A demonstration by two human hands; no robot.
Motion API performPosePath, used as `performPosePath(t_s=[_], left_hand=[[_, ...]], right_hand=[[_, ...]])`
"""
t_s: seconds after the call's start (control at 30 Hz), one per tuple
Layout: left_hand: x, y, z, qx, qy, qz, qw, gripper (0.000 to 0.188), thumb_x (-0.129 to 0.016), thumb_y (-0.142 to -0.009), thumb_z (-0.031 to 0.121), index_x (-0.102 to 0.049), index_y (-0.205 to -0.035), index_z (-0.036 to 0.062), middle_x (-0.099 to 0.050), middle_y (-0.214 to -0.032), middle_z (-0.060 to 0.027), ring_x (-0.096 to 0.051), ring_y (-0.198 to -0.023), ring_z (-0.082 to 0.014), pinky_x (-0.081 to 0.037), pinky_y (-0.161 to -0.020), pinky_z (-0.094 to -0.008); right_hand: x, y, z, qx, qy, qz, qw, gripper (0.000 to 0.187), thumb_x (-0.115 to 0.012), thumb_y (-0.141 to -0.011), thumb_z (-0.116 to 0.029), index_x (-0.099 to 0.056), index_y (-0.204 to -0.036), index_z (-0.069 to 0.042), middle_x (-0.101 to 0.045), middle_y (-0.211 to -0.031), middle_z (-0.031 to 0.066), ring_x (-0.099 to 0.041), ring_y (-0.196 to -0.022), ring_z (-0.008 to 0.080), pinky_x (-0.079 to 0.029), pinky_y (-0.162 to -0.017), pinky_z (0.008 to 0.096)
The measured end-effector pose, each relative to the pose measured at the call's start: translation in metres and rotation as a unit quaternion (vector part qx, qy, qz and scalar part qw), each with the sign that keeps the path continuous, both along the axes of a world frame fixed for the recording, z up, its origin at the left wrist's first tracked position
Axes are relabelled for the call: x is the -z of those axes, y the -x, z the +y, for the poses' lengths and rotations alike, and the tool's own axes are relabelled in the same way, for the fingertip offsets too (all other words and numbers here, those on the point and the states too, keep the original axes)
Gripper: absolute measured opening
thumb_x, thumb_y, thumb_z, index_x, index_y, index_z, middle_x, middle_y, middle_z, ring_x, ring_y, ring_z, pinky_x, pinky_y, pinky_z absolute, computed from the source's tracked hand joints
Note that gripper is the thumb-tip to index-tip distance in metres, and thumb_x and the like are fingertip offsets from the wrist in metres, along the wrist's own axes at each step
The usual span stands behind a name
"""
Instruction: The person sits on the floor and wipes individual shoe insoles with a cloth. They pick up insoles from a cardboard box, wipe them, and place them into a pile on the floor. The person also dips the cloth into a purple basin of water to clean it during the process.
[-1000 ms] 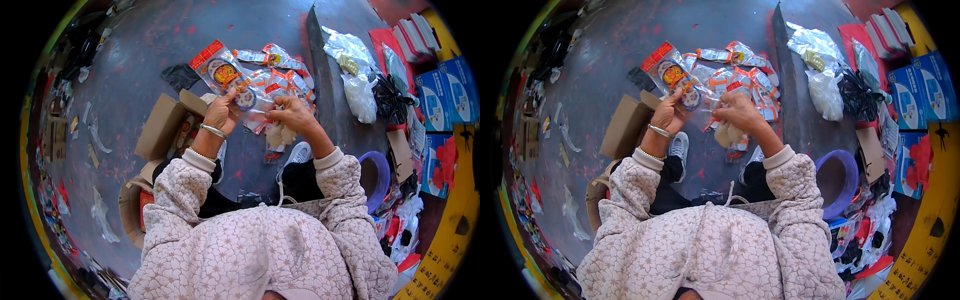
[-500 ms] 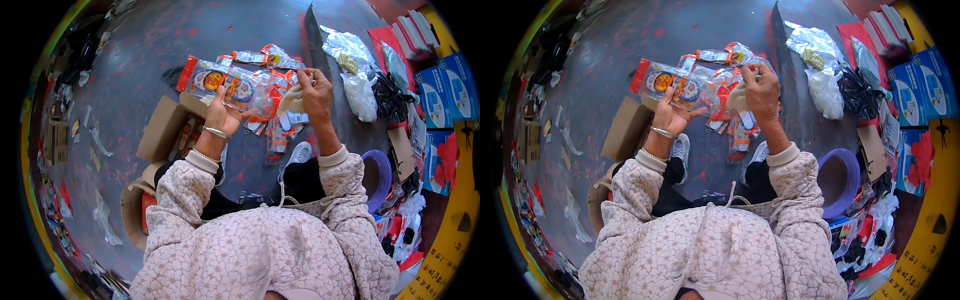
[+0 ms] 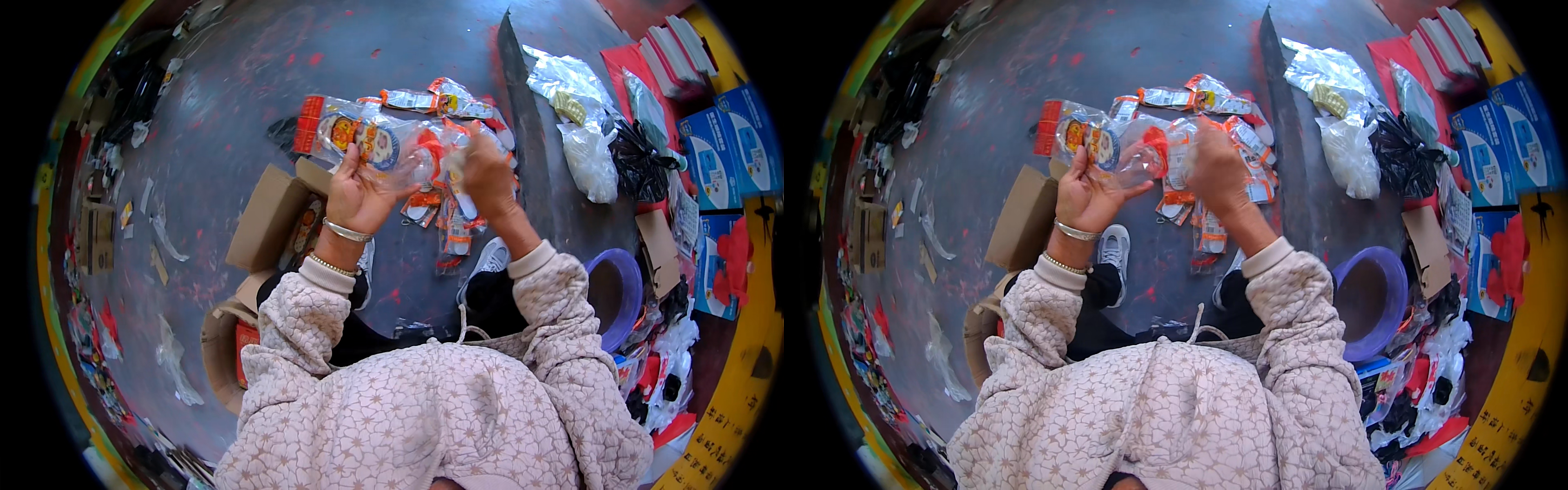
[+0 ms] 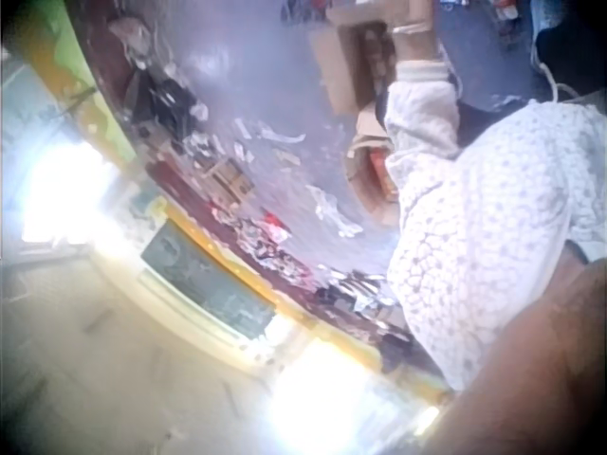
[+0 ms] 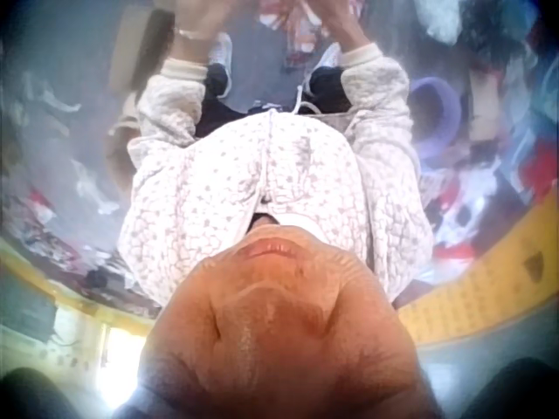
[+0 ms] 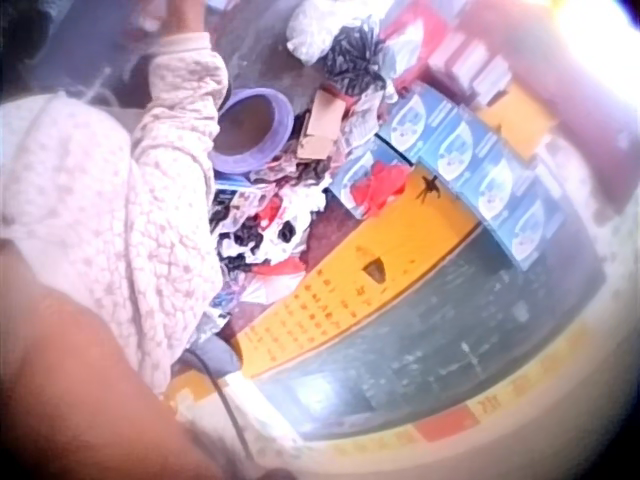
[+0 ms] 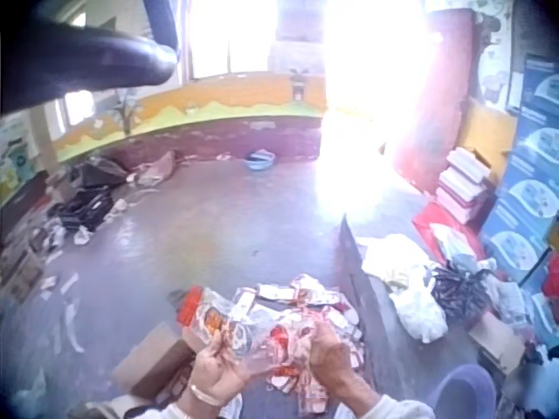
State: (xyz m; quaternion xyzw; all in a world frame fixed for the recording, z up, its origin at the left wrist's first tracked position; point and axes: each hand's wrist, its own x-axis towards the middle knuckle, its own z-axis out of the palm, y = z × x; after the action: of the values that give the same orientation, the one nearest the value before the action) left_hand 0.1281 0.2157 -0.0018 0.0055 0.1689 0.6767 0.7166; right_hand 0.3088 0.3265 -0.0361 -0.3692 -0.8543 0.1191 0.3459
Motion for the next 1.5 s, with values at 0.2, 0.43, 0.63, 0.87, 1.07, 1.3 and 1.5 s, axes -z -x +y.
performPosePath(t_s=[0.2, 0.43, 0.63, 0.87, 1.07, 1.3, 1.5], left_hand=[[0.022, -0.005, 0.003, -0.102, 0.096, 0.062, 0.988, 0.045, -0.029, -0.096, 0.035, -0.034, -0.133, 0.0116, -0.039, -0.135, -0.0143, -0.037, -0.125, -0.0311, -0.014, -0.104, -0.0565], [0.042, 0.002, -0.005, 0.001, -0.029, -0.183, 0.983, 0.042, -0.026, -0.097, 0.034, -0.04, -0.127, 0.0085, -0.044, -0.13, -0.011, -0.042, -0.119, -0.0306, -0.032, -0.099, -0.0545], [0.004, 0.008, -0.005, -0.051, 0.011, 0.06, 0.997, 0.042, -0.033, -0.096, 0.031, -0.036, -0.127, 0.0032, -0.047, -0.125, -0.0176, -0.045, -0.117, -0.0341, -0.036, -0.096, -0.0572], [0.009, -0.024, -0.006, 0.024, 0.06, 0.204, 0.977, 0.037, -0.041, -0.095, 0.022, -0.037, -0.124, 0.0012, -0.051, -0.119, -0.012, -0.054, -0.107, -0.0257, -0.049, -0.086, -0.0438], [0.021, -0.01, -0.009, 0.002, 0.074, 0.223, 0.972, 0.035, -0.042, -0.095, 0.023, -0.041, -0.121, 0.0003, -0.054, -0.114, -0.0104, -0.056, -0.103, -0.0229, -0.05, -0.083, -0.04], [0.004, -0.006, -0.007, 0.062, 0.08, 0.293, 0.951, 0.036, -0.046, -0.093, 0.028, -0.047, -0.113, -0.0011, -0.058, -0.103, -0.0098, -0.06, -0.091, -0.0188, -0.052, -0.079, -0.0328], [0.004, -0.02, -0.011, 0.197, 0.034, 0.37, 0.907, 0.041, -0.048, -0.092, 0.029, -0.047, -0.117, -0.0036, -0.057, -0.108, -0.0091, -0.057, -0.097, -0.0171, -0.048, -0.083, -0.0302]], right_hand=[[-0.078, 0.008, -0.005, 0.104, 0.082, 0.281, 0.951, 0.014, -0.052, -0.086, -0.009, -0.055, -0.099, -0.003, -0.058, -0.081, 0.0149, -0.059, -0.067, 0.027, -0.047, -0.059, 0.0345], [-0.015, 0.04, -0.058, -0.167, -0.068, 0.068, 0.981, 0.037, -0.06, -0.069, 0.003, -0.056, -0.105, -0.002, -0.056, -0.112, 0.0185, -0.059, -0.096, 0.0323, -0.049, -0.081, 0.0383], [-0.011, -0.002, -0.016, 0.019, 0.194, -0.027, 0.98, 0.02, -0.057, -0.076, 0.0, -0.06, -0.095, -0.004, -0.063, -0.09, 0.0163, -0.063, -0.079, 0.0278, -0.051, -0.065, 0.0323], [-0.074, 0.014, -0.018, 0.041, 0.145, 0.25, 0.956, 0.024, -0.051, -0.08, 0.0, -0.059, -0.102, -0.002, -0.064, -0.086, 0.0165, -0.065, -0.079, 0.026, -0.05, -0.067, 0.0315], [-0.042, 0.022, -0.045, -0.124, 0.169, -0.037, 0.977, 0.032, -0.049, -0.076, 0.002, -0.056, -0.107, -0.001, -0.06, -0.102, 0.0182, -0.061, -0.09, 0.0317, -0.048, -0.077, 0.0343], [-0.01, -0.028, 0.006, 0.012, 0.409, 0.138, 0.902, 0.019, -0.056, -0.079, -0.012, -0.06, -0.093, 0.0, -0.062, -0.079, 0.0129, -0.061, -0.065, 0.0208, -0.048, -0.06, 0.0325], [-0.031, -0.01, 0.003, -0.014, 0.601, 0.209, 0.771, 0.029, -0.06, -0.084, -0.024, -0.059, -0.096, 0.003, -0.062, -0.087, 0.0093, -0.061, -0.071, 0.0139, -0.05, -0.061, 0.026]])
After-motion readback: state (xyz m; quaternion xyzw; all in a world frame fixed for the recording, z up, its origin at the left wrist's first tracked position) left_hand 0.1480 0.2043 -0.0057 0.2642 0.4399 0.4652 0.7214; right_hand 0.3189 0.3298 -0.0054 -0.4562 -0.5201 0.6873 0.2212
